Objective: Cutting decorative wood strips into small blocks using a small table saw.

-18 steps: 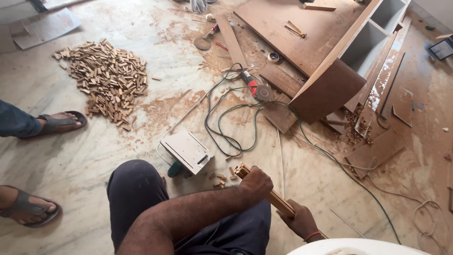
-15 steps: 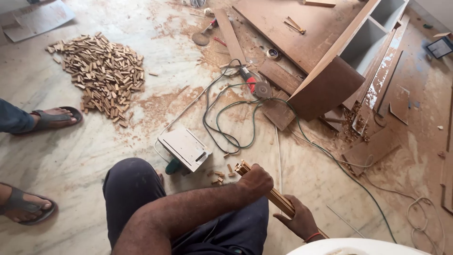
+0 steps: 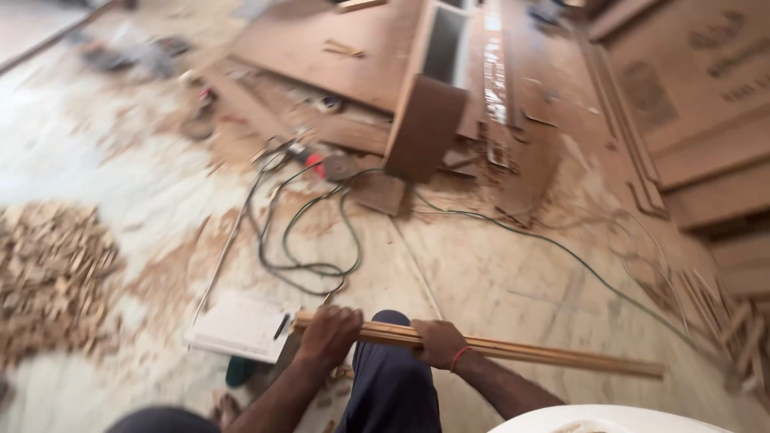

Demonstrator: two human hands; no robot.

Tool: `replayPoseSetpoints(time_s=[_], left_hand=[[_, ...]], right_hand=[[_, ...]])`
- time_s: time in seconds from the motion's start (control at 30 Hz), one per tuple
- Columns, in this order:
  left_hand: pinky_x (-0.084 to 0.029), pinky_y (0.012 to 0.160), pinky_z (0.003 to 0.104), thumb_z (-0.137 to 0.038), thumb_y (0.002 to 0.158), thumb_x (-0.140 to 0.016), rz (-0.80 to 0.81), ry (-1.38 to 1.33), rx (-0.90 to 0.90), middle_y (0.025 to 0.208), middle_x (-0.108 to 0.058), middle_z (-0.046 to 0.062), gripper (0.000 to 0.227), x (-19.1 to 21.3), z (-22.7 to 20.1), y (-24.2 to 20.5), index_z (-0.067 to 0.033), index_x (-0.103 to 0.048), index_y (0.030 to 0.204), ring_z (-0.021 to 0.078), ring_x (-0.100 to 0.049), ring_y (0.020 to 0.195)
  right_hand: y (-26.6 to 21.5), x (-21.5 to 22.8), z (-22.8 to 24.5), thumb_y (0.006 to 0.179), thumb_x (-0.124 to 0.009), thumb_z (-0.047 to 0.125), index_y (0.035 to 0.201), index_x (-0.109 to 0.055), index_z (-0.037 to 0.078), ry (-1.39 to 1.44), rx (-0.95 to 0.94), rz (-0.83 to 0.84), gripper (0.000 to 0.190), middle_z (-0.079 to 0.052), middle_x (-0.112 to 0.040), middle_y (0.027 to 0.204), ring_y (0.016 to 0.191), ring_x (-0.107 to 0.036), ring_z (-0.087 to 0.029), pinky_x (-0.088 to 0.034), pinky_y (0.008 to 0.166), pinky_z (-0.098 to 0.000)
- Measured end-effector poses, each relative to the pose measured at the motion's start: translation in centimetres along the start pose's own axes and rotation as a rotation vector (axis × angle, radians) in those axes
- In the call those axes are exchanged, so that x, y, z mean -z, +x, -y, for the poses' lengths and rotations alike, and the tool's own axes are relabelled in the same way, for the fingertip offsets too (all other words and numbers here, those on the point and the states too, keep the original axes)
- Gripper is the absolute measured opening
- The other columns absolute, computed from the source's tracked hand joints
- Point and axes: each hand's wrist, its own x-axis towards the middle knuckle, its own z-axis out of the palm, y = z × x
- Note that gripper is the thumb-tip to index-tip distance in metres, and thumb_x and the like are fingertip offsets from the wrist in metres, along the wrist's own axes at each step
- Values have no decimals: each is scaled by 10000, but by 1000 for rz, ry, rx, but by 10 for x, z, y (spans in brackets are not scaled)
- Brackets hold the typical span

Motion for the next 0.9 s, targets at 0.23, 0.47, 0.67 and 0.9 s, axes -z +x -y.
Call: replayPoseSetpoints(time_s=[0.23,0.47,0.67,0.9], left_hand=[[-556,743,426,-119,914,-589,17,78,26,882,-728,77,65,36,37,-11,-126,-642,952,253,-732,842],[-551,846,448,-128,929,-600,154,1,132,959,-737,80,112,20,64,-19,-136,-653,1028,271,-723,958],[-347,1124,555,-365,690,-888,-35,-59,222,1389,-600,137,876,82,82,-54,-160,-517,1456,313,-515,1299],[-543,1006,458,-490,844,-778,-40,-148,748,1270,-712,138,650,101,168,-164,-134,-613,1361,317,-676,1183]], right_hand=[[26,20,41,844,-819,554,926,-622,82,-3,67,20,518,-186,-712,821,832,-701,-411,-561,746,-537],[58,-21,39,824,-733,328,941,-690,121,76,140,93,242,-153,-740,883,855,-721,-393,-579,784,-521],[104,-64,-1,786,-748,307,967,-701,143,52,114,142,249,-167,-737,876,857,-706,-396,-572,787,-534],[140,-49,2,836,-731,366,987,-721,142,13,-43,112,271,-153,-763,927,905,-731,-363,-585,834,-496]])
